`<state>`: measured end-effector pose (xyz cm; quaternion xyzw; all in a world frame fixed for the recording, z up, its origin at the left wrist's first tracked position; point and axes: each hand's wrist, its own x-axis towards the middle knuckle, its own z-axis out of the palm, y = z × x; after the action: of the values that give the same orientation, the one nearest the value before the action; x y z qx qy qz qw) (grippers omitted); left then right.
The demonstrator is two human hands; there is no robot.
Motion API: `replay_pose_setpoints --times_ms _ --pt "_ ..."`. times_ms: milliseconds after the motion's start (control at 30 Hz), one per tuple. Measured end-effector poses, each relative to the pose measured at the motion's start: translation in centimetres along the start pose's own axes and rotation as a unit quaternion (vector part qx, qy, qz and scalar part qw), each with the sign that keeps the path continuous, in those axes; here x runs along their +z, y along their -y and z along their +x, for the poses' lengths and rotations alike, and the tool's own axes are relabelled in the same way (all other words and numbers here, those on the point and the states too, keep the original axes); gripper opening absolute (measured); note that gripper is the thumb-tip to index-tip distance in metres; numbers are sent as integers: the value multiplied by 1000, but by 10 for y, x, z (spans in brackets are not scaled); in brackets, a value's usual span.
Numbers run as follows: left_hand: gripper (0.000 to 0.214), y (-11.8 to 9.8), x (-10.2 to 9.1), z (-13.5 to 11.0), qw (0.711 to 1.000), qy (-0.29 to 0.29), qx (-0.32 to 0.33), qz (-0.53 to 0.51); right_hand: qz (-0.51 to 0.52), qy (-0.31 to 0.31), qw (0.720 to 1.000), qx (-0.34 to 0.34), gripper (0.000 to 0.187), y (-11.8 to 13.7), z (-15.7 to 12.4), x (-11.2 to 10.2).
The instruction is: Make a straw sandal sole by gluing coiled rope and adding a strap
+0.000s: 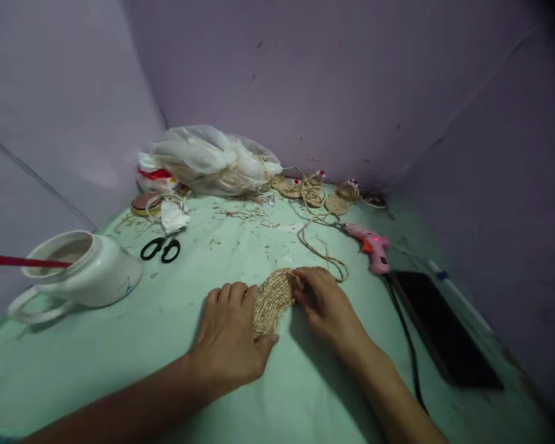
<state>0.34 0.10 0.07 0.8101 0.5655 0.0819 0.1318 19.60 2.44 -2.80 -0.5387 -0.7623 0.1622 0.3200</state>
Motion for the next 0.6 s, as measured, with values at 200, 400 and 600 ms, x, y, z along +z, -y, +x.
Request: replay_pose_setpoints --times_ms 200,400,600 --pt "54 -1 4 2 1000 -6 23 11 -7 10 1000 11 28 -1 -1 0" --pt "54 5 9 1 997 -50 47 38 22 -26 999 -12 32 2 -4 2" --pt "54 17 15 -2 990 -110 69 58 37 -138 987 80 29 -4 2 -28"
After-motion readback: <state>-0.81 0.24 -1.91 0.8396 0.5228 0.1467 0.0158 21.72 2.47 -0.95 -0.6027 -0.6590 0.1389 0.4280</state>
